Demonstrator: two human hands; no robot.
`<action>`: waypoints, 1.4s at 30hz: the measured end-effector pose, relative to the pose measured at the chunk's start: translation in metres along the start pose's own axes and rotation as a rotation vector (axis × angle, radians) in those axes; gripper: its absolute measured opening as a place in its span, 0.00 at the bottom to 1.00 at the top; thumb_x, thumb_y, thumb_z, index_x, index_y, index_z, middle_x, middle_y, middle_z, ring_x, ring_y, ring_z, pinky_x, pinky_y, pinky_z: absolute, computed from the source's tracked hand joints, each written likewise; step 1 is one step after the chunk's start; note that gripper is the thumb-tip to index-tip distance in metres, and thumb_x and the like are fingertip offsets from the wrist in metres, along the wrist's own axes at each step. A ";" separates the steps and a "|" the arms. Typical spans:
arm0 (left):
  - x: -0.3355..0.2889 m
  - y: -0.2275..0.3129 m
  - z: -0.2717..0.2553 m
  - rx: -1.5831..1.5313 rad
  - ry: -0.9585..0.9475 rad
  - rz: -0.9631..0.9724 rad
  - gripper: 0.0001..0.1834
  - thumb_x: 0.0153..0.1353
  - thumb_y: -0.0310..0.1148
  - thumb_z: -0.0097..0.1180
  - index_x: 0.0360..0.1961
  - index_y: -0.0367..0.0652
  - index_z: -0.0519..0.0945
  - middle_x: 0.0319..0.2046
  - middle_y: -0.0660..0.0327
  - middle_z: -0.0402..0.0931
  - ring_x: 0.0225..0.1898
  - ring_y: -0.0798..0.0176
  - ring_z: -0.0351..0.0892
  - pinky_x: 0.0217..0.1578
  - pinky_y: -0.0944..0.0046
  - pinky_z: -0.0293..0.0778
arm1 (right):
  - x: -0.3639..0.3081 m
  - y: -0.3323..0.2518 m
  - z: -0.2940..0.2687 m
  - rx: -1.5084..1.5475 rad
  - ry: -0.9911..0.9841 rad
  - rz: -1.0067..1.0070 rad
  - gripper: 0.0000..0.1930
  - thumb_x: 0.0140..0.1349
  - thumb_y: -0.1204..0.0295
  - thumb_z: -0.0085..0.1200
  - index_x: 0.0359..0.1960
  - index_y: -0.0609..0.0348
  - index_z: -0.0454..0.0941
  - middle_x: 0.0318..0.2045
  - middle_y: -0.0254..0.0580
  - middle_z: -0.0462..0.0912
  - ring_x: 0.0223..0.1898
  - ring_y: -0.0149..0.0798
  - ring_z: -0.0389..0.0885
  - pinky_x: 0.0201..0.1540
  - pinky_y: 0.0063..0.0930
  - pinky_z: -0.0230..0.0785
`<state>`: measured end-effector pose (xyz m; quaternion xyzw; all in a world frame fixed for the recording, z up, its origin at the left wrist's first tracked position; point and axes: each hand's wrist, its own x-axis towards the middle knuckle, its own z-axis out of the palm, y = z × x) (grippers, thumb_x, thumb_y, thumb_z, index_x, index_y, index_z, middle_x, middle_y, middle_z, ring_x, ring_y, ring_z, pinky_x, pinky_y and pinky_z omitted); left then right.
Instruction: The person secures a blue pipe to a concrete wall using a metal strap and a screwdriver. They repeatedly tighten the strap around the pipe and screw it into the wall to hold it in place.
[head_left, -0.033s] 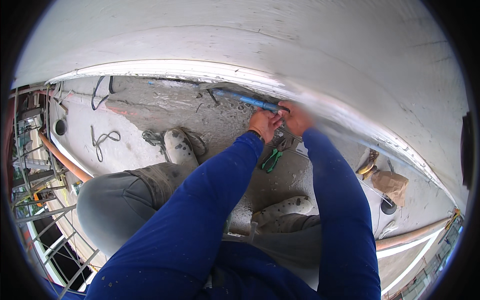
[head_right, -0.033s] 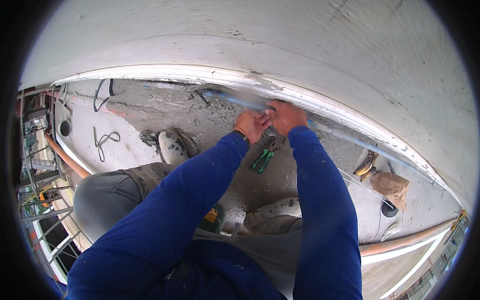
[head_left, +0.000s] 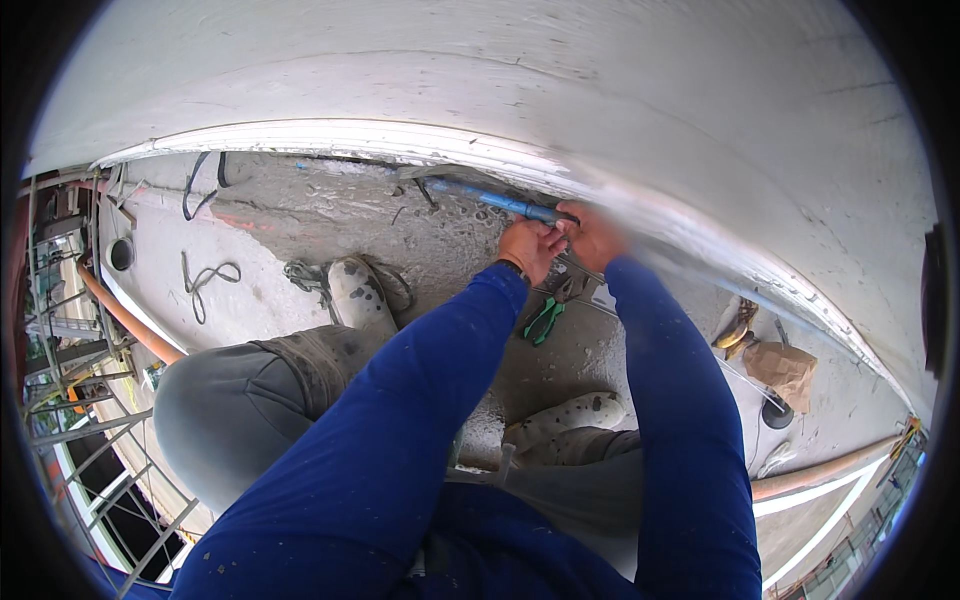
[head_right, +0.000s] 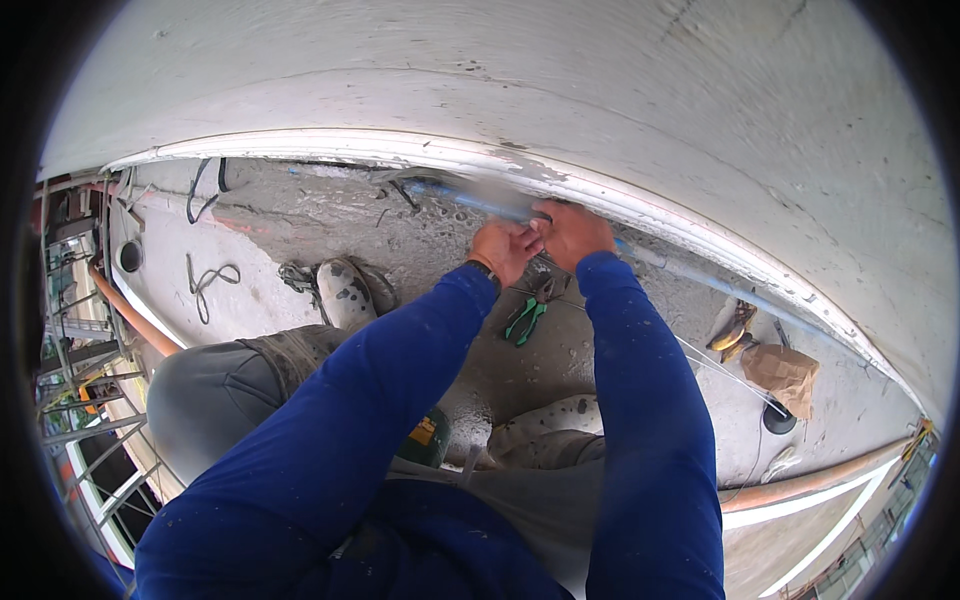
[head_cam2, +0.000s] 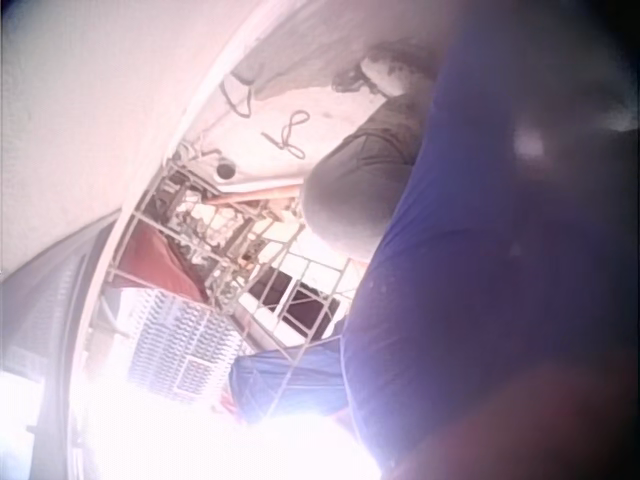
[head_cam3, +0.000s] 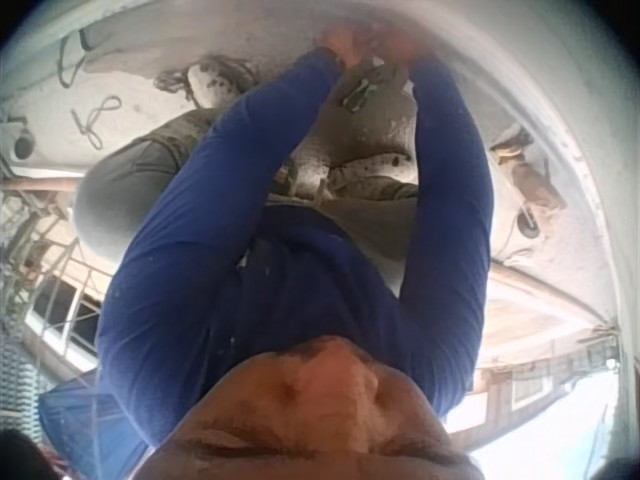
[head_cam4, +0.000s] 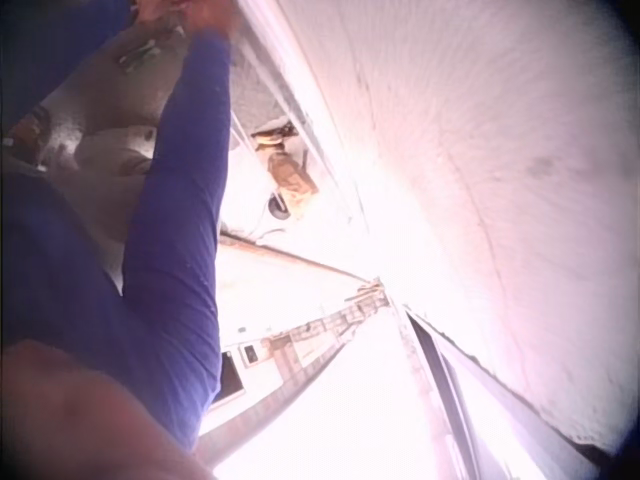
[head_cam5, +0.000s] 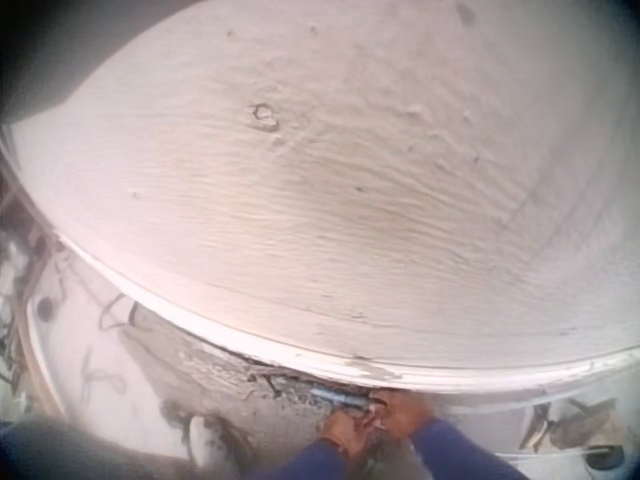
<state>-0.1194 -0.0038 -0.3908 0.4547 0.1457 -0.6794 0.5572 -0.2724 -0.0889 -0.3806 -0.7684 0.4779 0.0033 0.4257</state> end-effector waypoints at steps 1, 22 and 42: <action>0.000 0.001 0.001 -0.005 -0.008 0.002 0.17 0.63 0.22 0.48 0.51 0.49 0.76 0.45 0.65 0.80 0.46 0.64 0.83 0.53 0.51 0.72 | 0.000 -0.001 -0.001 0.001 0.003 0.001 0.22 0.74 0.52 0.54 0.65 0.41 0.83 0.57 0.52 0.88 0.61 0.59 0.84 0.64 0.53 0.76; -0.007 0.004 -0.008 0.444 -0.072 -0.111 0.09 0.77 0.43 0.60 0.50 0.54 0.82 0.46 0.73 0.81 0.49 0.70 0.79 0.50 0.60 0.72 | 0.001 -0.015 -0.015 -0.025 0.020 0.022 0.20 0.74 0.52 0.55 0.63 0.38 0.85 0.53 0.51 0.90 0.57 0.59 0.86 0.62 0.53 0.77; -0.105 0.031 0.002 1.714 -0.147 0.443 0.16 0.74 0.41 0.56 0.38 0.40 0.86 0.49 0.44 0.84 0.50 0.37 0.83 0.52 0.42 0.76 | -0.010 -0.022 -0.018 -0.123 -0.037 -0.055 0.22 0.73 0.59 0.58 0.68 0.33 0.78 0.54 0.50 0.89 0.57 0.57 0.86 0.59 0.53 0.79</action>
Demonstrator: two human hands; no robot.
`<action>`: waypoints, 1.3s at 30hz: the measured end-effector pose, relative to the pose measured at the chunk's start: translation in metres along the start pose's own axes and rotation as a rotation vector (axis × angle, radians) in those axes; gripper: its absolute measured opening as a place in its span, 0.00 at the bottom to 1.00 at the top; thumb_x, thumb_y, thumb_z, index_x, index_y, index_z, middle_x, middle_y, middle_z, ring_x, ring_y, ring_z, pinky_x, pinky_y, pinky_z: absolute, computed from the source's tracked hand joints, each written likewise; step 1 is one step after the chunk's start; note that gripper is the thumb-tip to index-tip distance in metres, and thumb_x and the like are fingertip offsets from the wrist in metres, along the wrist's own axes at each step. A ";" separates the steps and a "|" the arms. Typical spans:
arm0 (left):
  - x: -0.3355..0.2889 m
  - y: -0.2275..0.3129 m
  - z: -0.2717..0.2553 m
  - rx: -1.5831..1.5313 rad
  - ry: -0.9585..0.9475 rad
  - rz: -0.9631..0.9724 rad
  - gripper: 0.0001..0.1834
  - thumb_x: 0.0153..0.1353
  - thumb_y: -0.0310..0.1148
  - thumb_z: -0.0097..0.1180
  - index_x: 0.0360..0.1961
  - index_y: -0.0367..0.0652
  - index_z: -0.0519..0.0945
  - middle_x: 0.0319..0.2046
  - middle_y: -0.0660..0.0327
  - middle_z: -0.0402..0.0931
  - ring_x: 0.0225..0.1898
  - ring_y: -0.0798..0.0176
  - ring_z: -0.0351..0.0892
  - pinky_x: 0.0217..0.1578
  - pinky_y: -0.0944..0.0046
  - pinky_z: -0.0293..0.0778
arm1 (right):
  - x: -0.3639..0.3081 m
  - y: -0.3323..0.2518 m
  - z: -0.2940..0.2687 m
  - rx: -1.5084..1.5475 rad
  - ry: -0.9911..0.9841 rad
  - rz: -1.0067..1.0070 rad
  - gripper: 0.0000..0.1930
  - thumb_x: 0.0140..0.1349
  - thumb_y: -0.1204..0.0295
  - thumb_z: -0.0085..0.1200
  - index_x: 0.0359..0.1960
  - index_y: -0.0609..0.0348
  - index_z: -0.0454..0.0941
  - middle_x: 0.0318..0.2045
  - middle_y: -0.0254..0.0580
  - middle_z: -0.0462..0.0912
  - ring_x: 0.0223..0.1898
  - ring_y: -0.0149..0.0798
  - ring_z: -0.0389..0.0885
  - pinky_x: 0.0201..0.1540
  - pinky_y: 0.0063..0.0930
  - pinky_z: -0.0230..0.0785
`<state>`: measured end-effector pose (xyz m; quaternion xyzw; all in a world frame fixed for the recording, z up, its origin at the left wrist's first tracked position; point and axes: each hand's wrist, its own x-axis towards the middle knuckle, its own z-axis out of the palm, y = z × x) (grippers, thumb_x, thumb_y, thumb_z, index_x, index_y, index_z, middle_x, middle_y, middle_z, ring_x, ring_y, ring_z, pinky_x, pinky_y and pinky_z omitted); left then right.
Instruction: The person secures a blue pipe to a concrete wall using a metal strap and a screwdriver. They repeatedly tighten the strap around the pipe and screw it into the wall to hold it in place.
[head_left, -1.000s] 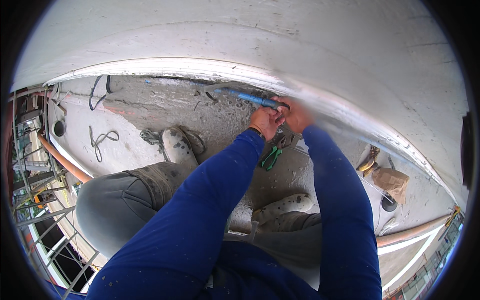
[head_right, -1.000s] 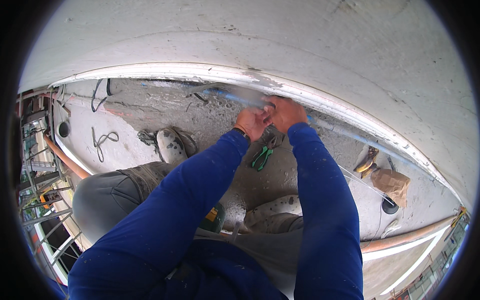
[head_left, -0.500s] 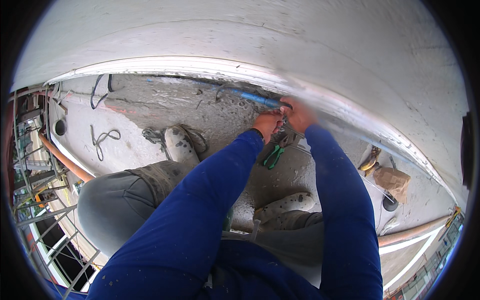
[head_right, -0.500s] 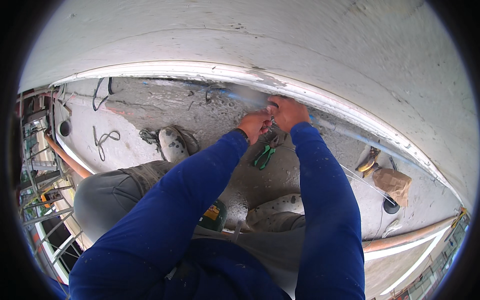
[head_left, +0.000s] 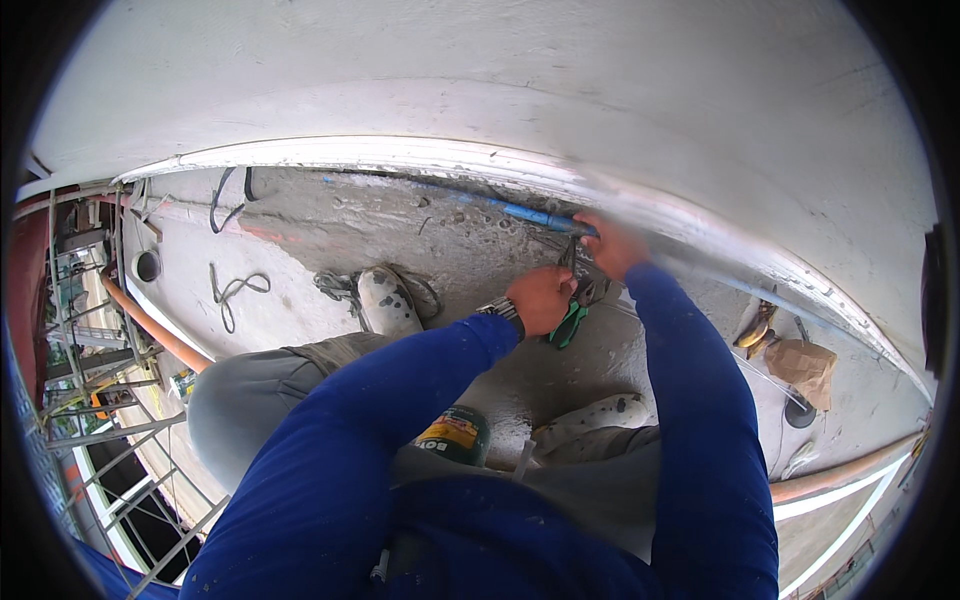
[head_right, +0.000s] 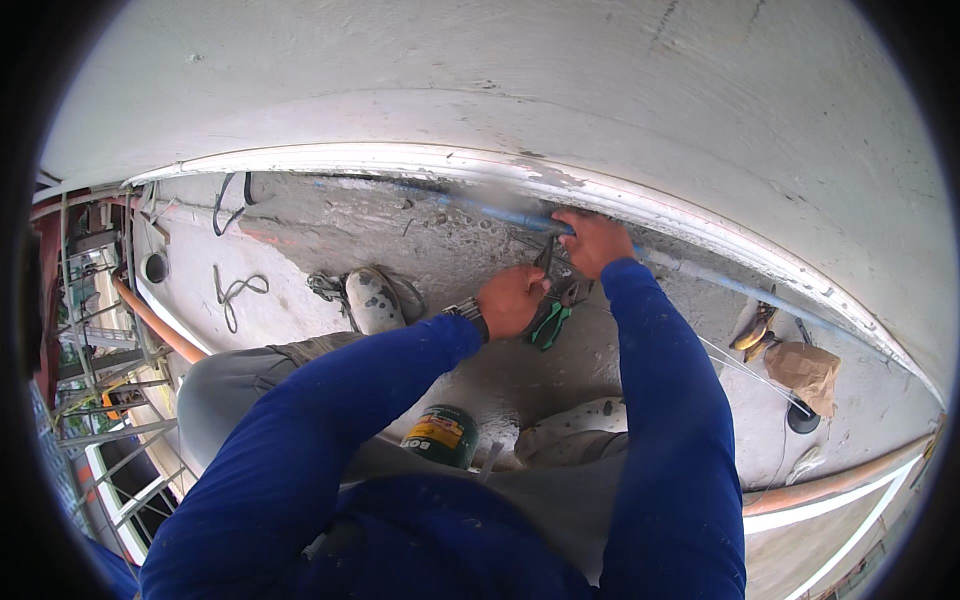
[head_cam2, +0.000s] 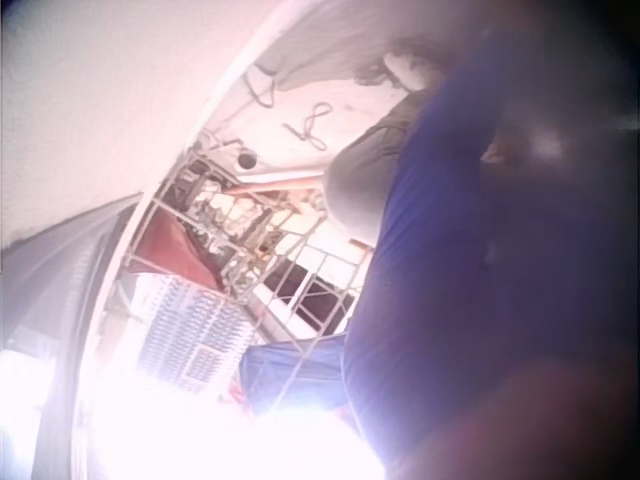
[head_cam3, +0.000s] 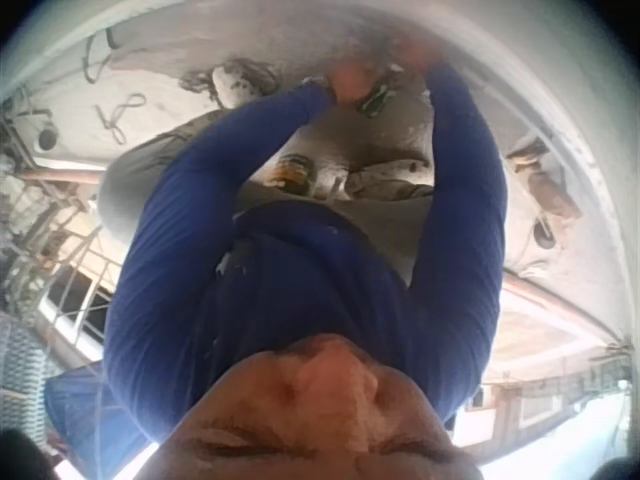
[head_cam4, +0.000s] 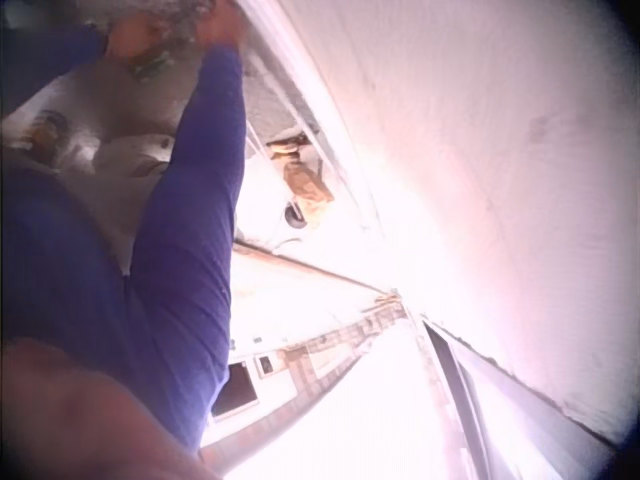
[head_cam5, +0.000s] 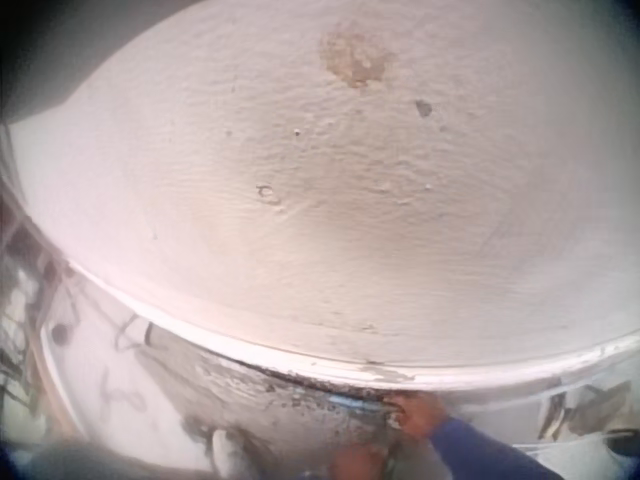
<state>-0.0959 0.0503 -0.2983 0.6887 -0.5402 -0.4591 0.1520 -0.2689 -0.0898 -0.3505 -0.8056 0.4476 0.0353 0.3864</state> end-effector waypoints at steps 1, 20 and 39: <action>-0.003 0.009 -0.012 0.103 0.004 0.033 0.14 0.73 0.40 0.57 0.38 0.41 0.87 0.53 0.44 0.82 0.53 0.37 0.81 0.54 0.42 0.75 | 0.000 -0.006 -0.003 0.003 -0.026 0.026 0.22 0.73 0.59 0.58 0.68 0.33 0.78 0.54 0.49 0.89 0.57 0.57 0.86 0.59 0.53 0.79; 0.012 0.049 -0.026 -0.745 -0.041 0.092 0.21 0.83 0.37 0.50 0.28 0.41 0.75 0.26 0.65 0.73 0.31 0.68 0.72 0.45 0.63 0.74 | -0.004 -0.014 -0.019 -0.142 -0.066 0.080 0.23 0.76 0.54 0.57 0.70 0.32 0.77 0.53 0.45 0.89 0.59 0.51 0.86 0.59 0.52 0.79; 0.001 0.074 -0.035 -1.135 0.125 -0.107 0.19 0.83 0.34 0.50 0.28 0.47 0.71 0.22 0.68 0.65 0.29 0.67 0.66 0.47 0.60 0.73 | -0.012 -0.028 -0.037 -0.128 -0.107 0.093 0.23 0.77 0.54 0.55 0.71 0.35 0.78 0.58 0.44 0.87 0.63 0.49 0.83 0.64 0.50 0.76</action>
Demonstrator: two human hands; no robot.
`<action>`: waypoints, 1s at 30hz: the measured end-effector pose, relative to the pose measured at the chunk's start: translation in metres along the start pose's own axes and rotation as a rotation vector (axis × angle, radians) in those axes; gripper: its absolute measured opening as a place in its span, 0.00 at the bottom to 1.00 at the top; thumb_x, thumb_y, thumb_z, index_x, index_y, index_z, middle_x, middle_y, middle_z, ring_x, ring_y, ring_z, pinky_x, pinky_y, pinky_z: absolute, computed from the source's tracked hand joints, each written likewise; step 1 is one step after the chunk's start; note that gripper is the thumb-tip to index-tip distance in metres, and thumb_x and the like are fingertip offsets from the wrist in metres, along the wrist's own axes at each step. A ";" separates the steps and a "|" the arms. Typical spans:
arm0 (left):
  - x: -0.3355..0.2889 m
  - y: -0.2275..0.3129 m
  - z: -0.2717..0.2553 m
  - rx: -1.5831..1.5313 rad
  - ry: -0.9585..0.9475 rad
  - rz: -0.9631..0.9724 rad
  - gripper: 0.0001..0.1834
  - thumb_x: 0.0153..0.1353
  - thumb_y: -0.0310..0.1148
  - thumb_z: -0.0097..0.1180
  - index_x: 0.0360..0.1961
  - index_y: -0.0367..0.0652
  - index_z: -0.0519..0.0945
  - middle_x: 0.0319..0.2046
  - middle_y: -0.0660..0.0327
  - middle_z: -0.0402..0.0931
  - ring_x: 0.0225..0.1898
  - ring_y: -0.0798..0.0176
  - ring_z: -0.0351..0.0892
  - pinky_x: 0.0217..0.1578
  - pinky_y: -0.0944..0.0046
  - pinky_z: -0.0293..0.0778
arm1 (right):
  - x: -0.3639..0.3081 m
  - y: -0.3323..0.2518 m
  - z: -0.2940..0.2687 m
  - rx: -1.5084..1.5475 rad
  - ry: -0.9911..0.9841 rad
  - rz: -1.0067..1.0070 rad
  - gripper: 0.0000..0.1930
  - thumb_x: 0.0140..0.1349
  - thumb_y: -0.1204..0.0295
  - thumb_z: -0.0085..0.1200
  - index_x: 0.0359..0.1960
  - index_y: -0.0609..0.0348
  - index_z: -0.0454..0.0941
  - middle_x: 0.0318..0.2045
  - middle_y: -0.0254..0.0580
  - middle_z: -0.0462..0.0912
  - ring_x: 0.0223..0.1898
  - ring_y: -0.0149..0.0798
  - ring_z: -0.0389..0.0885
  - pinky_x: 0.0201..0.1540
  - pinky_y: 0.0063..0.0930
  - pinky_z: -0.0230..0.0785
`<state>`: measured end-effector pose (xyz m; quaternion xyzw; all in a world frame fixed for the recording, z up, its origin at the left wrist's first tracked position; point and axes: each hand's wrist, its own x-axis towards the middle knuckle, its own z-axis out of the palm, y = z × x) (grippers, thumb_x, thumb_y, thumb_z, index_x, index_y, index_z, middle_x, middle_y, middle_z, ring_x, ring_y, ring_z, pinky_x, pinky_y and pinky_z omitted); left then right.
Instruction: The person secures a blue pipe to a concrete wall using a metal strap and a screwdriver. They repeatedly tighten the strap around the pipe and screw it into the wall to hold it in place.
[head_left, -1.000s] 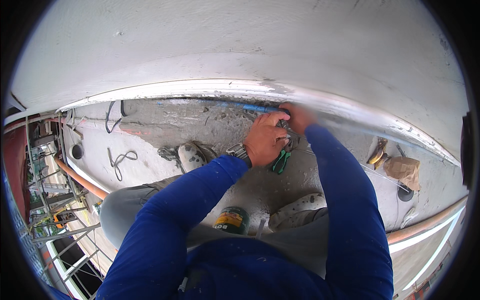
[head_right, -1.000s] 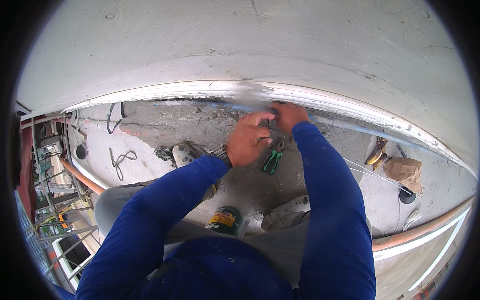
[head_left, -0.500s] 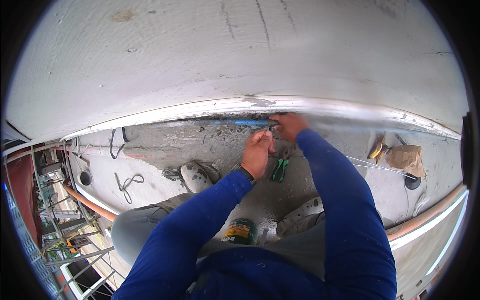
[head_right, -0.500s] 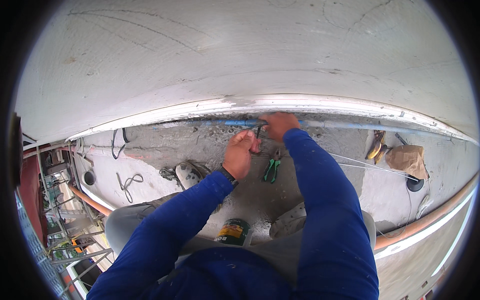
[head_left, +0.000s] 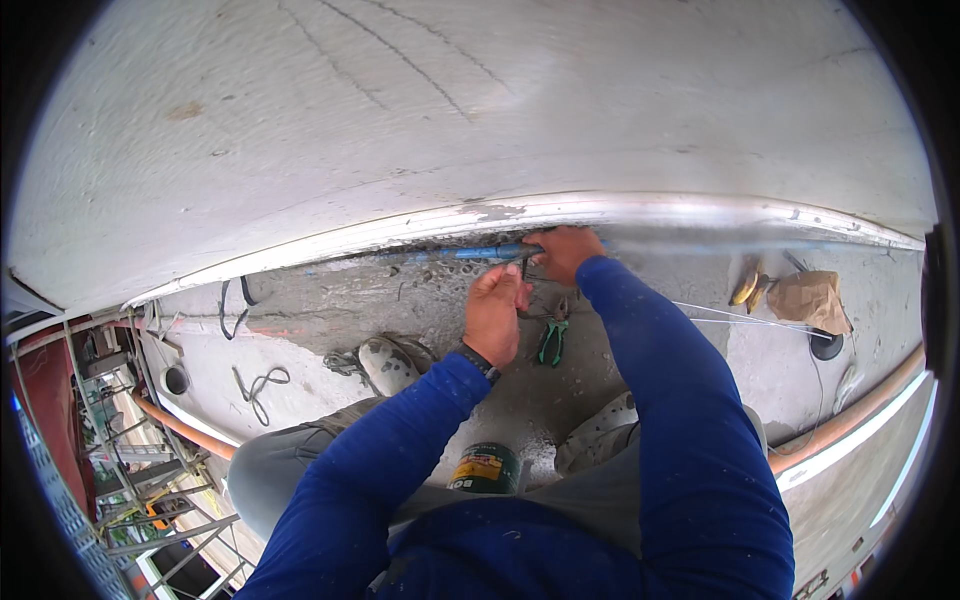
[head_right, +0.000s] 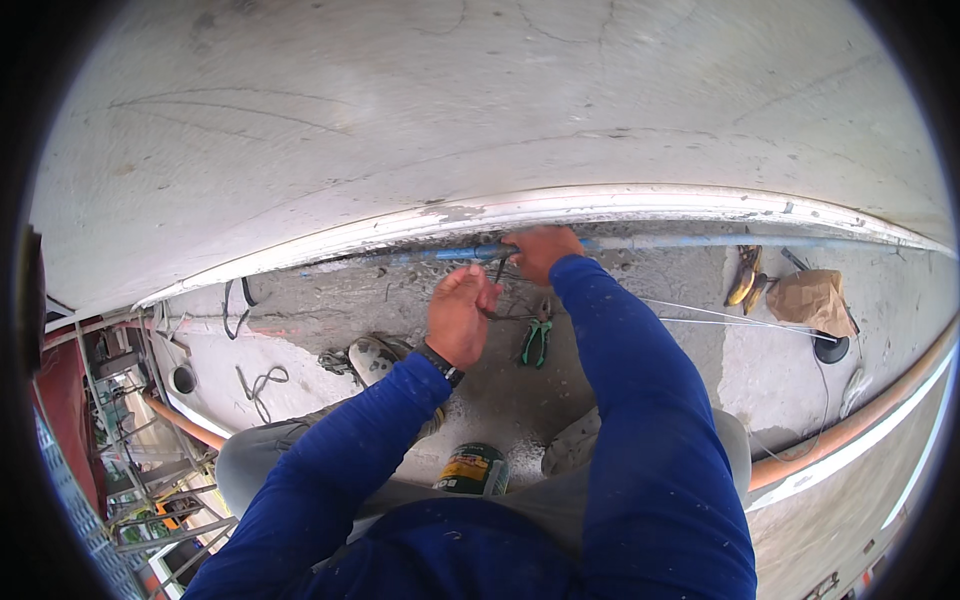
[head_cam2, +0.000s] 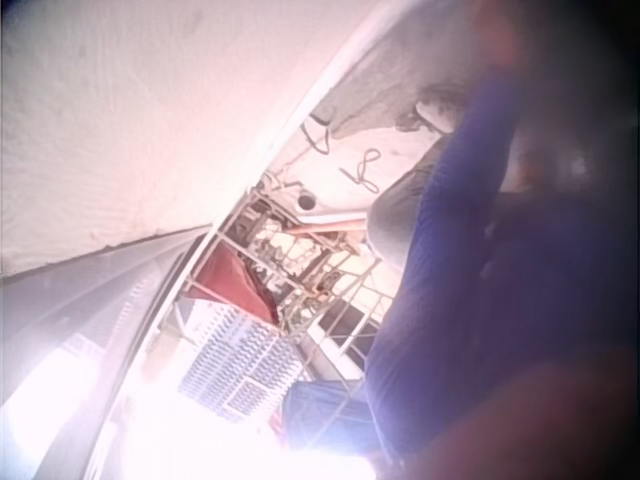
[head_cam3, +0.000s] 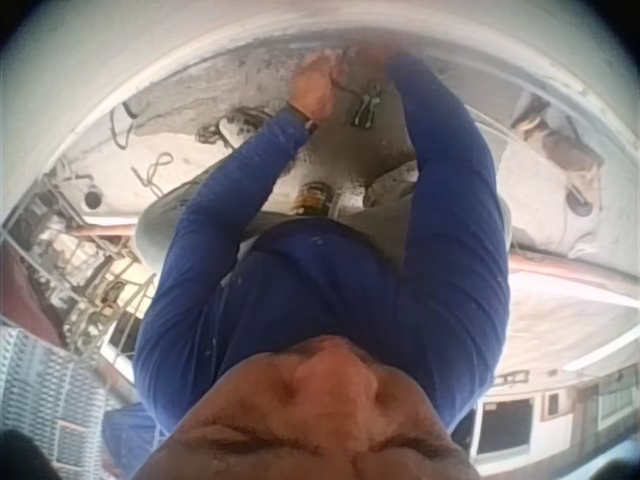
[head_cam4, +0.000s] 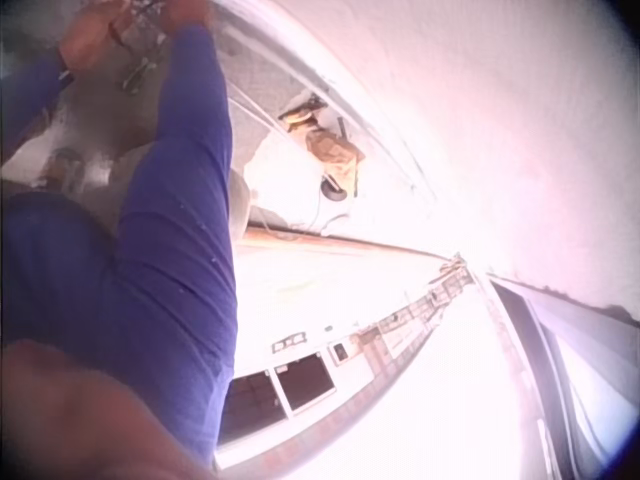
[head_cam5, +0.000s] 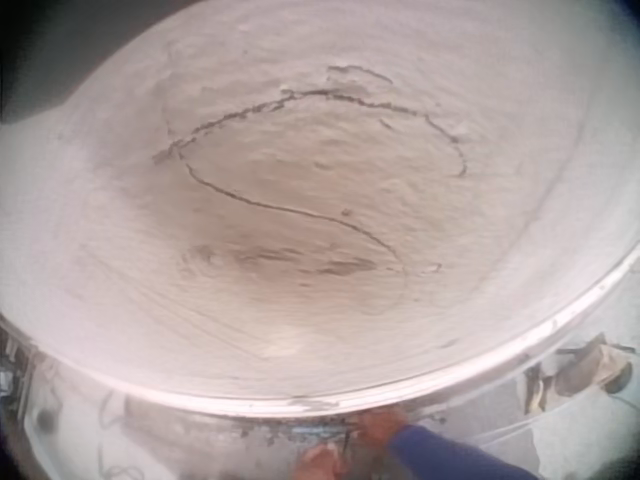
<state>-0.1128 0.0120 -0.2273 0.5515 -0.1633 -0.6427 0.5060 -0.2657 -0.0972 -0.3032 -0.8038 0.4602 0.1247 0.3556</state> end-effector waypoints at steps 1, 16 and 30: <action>-0.001 0.001 0.000 0.001 0.012 -0.004 0.19 0.83 0.34 0.50 0.28 0.47 0.71 0.22 0.68 0.65 0.29 0.67 0.66 0.46 0.61 0.73 | -0.001 -0.003 -0.003 -0.005 -0.021 0.011 0.23 0.77 0.54 0.55 0.71 0.35 0.77 0.60 0.43 0.87 0.65 0.49 0.82 0.66 0.49 0.75; -0.004 0.012 0.014 -0.007 0.046 -0.020 0.19 0.83 0.33 0.50 0.27 0.47 0.71 0.22 0.68 0.64 0.28 0.68 0.64 0.49 0.59 0.74 | 0.004 0.004 0.004 0.007 -0.024 0.023 0.23 0.76 0.54 0.56 0.71 0.34 0.78 0.61 0.44 0.86 0.64 0.49 0.83 0.66 0.49 0.76; 0.031 0.023 -0.008 -0.116 0.022 0.123 0.15 0.82 0.32 0.52 0.33 0.42 0.76 0.27 0.63 0.72 0.36 0.61 0.75 0.59 0.55 0.73 | 0.008 0.012 0.013 0.017 0.088 -0.059 0.28 0.70 0.47 0.59 0.70 0.36 0.79 0.55 0.48 0.89 0.63 0.51 0.84 0.68 0.49 0.73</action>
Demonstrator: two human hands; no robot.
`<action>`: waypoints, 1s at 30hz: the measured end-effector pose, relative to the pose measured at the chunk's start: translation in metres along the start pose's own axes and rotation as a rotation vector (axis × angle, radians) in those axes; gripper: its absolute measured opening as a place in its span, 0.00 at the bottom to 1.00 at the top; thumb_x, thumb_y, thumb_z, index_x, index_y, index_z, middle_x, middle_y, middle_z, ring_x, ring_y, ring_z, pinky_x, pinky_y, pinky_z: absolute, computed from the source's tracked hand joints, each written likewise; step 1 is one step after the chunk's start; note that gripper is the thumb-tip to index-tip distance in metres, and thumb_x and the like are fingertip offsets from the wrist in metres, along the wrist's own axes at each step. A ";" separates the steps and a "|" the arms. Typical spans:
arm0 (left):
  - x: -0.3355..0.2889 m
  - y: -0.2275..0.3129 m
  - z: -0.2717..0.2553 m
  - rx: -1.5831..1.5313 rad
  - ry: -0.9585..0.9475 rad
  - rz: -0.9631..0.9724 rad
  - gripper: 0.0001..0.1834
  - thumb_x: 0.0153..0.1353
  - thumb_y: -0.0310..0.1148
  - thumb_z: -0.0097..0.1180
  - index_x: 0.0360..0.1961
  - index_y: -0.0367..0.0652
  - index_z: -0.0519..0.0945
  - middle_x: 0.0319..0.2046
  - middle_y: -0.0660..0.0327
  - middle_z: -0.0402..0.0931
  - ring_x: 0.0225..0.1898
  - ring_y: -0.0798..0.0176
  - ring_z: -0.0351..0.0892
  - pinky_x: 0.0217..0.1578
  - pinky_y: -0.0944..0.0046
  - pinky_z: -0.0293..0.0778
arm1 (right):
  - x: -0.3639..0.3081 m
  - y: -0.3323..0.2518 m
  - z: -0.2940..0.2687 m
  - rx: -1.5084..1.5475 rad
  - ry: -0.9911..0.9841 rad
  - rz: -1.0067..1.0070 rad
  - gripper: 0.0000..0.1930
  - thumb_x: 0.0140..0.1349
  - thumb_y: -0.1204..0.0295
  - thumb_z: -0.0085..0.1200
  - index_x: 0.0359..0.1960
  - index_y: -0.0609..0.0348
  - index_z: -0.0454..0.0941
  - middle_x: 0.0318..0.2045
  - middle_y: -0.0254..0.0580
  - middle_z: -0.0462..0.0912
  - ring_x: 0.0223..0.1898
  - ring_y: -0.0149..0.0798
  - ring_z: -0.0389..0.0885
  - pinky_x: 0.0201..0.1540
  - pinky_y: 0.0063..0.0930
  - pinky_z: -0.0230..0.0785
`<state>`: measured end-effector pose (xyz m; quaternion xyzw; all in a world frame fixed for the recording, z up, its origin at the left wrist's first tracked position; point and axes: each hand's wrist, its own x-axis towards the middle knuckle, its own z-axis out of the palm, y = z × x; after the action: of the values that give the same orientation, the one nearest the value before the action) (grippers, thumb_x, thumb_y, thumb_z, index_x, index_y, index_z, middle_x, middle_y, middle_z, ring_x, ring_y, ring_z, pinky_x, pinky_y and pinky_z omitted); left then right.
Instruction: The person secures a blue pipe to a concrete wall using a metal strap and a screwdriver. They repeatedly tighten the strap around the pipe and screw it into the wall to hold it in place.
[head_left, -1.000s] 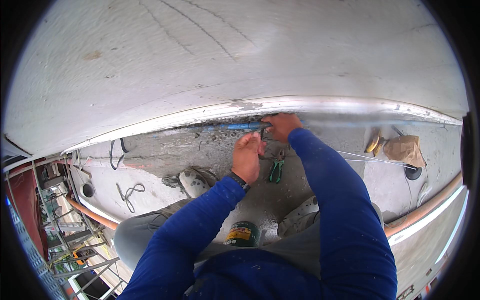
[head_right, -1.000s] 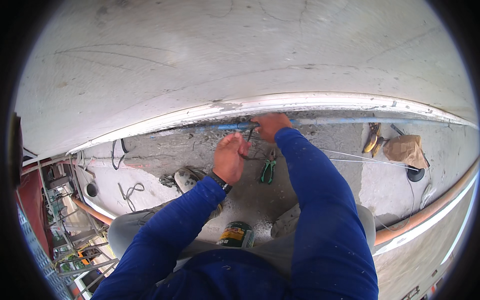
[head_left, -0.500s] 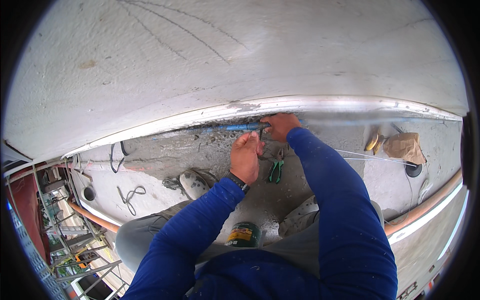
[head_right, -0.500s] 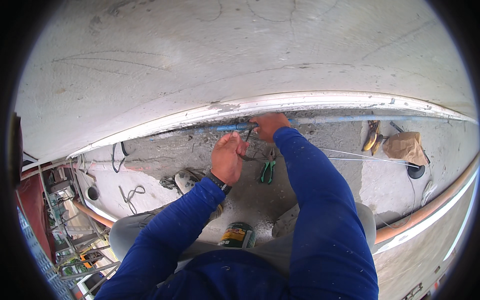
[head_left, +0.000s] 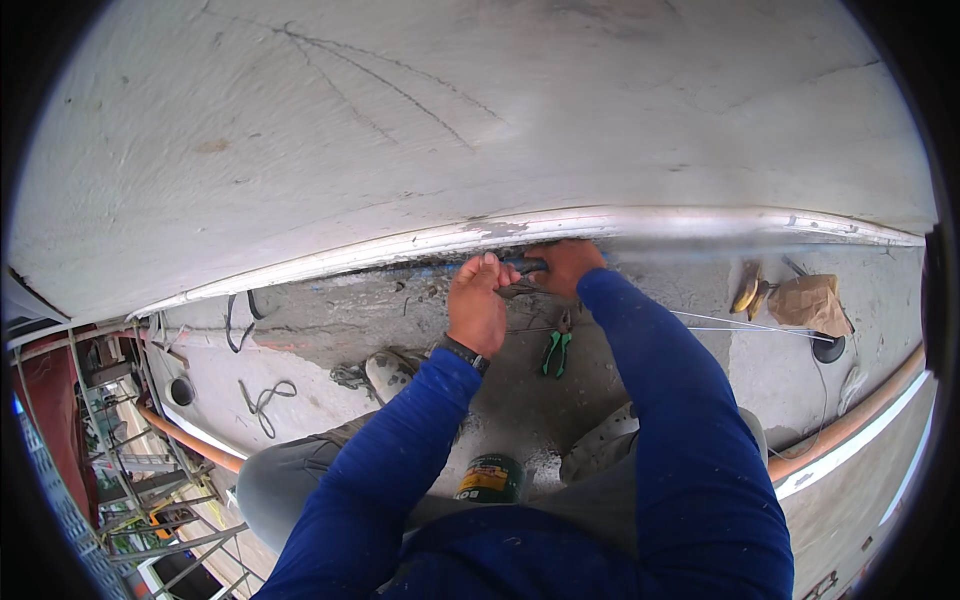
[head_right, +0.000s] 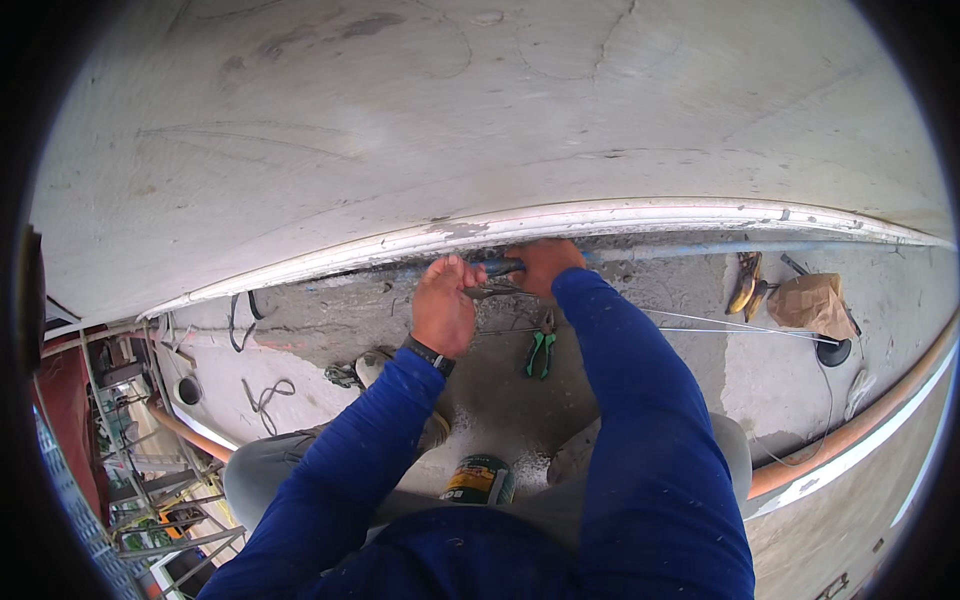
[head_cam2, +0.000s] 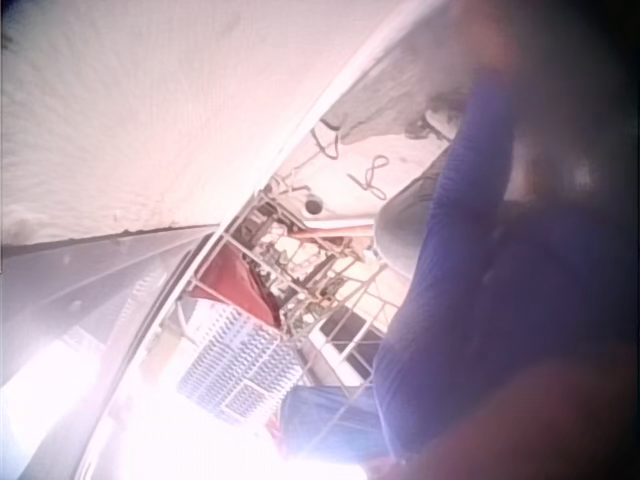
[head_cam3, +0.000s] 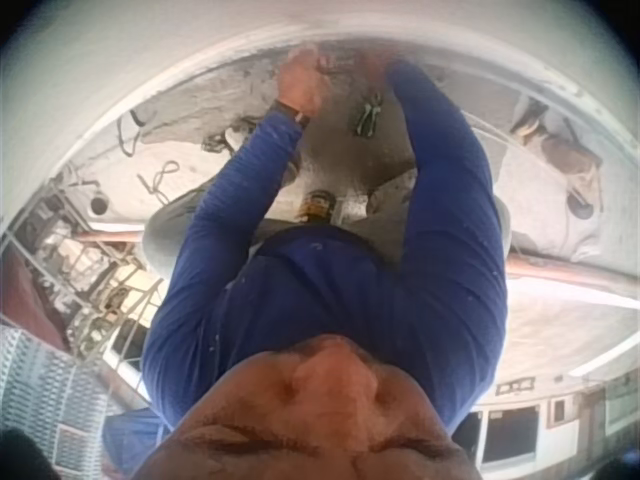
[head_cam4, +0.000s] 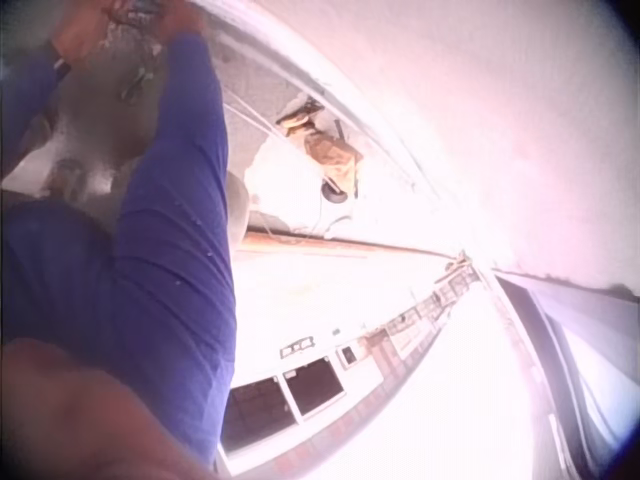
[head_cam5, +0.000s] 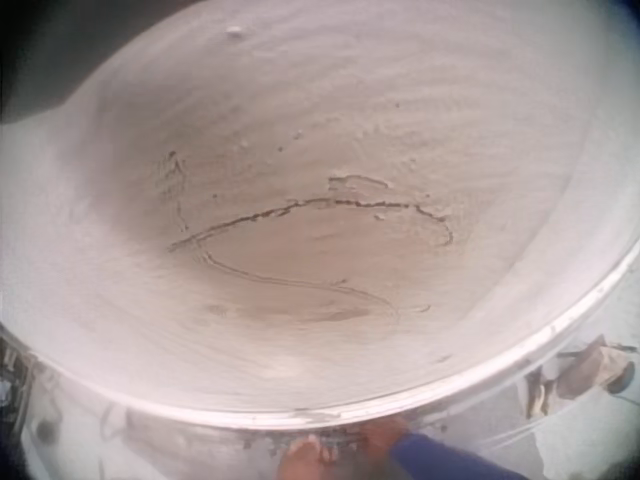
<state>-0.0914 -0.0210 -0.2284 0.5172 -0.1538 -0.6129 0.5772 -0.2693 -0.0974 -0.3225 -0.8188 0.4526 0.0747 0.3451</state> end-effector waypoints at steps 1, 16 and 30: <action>0.000 0.001 0.000 0.022 -0.004 -0.008 0.15 0.82 0.32 0.52 0.33 0.42 0.76 0.27 0.63 0.72 0.36 0.60 0.75 0.60 0.54 0.73 | 0.000 0.000 -0.001 0.006 -0.006 0.009 0.29 0.70 0.46 0.59 0.70 0.37 0.79 0.55 0.48 0.89 0.63 0.51 0.84 0.68 0.49 0.73; -0.011 0.004 -0.027 0.073 -0.017 -0.126 0.17 0.81 0.31 0.51 0.30 0.42 0.74 0.26 0.62 0.71 0.34 0.59 0.75 0.60 0.51 0.74 | 0.000 -0.010 -0.006 0.051 0.013 0.086 0.27 0.68 0.44 0.55 0.65 0.36 0.84 0.53 0.45 0.91 0.60 0.50 0.86 0.66 0.49 0.75; -0.020 -0.009 -0.034 0.195 -0.014 -0.169 0.18 0.80 0.30 0.52 0.26 0.43 0.75 0.22 0.63 0.71 0.31 0.61 0.77 0.56 0.53 0.77 | 0.001 -0.009 -0.007 0.043 -0.021 0.107 0.28 0.66 0.44 0.57 0.64 0.39 0.84 0.51 0.46 0.91 0.57 0.51 0.87 0.63 0.50 0.78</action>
<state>-0.0730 0.0124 -0.2408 0.5778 -0.1725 -0.6449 0.4696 -0.2626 -0.0991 -0.3135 -0.7849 0.4938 0.0918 0.3628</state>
